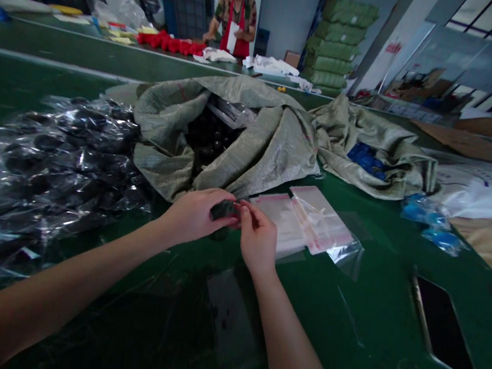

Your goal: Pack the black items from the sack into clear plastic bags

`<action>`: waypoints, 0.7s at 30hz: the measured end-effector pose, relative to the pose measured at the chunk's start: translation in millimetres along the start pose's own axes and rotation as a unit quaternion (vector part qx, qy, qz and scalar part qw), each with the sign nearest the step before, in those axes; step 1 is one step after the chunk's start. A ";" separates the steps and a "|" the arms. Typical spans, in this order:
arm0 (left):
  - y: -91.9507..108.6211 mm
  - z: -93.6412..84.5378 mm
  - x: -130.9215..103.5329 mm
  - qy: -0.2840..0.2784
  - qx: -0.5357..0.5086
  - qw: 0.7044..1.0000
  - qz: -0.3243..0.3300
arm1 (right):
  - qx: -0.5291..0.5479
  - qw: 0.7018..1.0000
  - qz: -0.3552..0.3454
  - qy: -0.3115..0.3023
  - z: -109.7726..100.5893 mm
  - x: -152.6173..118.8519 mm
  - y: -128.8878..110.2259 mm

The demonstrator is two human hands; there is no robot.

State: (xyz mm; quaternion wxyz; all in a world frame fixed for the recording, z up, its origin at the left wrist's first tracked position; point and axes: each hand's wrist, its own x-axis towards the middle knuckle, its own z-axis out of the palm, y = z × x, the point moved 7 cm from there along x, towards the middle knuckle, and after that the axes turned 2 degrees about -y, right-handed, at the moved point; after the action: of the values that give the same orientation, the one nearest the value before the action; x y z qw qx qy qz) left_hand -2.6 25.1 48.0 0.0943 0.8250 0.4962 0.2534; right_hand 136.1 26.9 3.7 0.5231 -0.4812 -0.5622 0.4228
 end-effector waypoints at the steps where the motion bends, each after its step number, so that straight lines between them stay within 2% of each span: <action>1: -1.0 1.8 -0.6 0.001 0.015 1.000 -0.004 | 0.002 1.000 -0.001 -0.005 1.6 -0.3 0.1; 4: -1.3 4.9 -2.5 0.002 0.047 0.999 -0.014 | 0.018 1.000 0.005 -0.017 5.5 -0.7 1.6; 10: -0.1 0.5 -3.7 0.008 0.093 0.995 -0.041 | 0.064 0.997 0.027 -0.029 6.6 0.3 6.4; 12: -0.3 -1.4 -4.2 0.018 0.123 0.991 -0.050 | 0.013 1.000 0.011 -0.019 3.5 0.3 5.1; 14: -1.0 -3.0 -5.0 0.030 0.153 0.986 -0.062 | -0.089 0.996 -0.023 0.018 -2.3 -0.7 0.3; 16: -1.1 -4.4 -5.7 0.040 0.173 0.982 -0.069 | -0.198 0.975 -0.076 0.072 -7.6 -4.1 -9.0; 18: -1.1 -6.2 -6.1 0.051 0.178 0.980 -0.073 | -0.279 0.941 -0.149 0.118 -8.5 -10.3 -21.5; 21: -0.3 -9.7 -6.7 0.069 0.177 0.979 -0.076 | -0.370 0.884 -0.252 0.133 -1.2 -21.3 -37.1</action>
State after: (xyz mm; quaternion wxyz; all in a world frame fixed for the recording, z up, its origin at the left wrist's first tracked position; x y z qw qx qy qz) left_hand -10.4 18.5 53.9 -0.0683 0.7690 0.6001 0.2096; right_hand 133.4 -0.8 36.2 0.4661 -0.5335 -0.7052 -0.0300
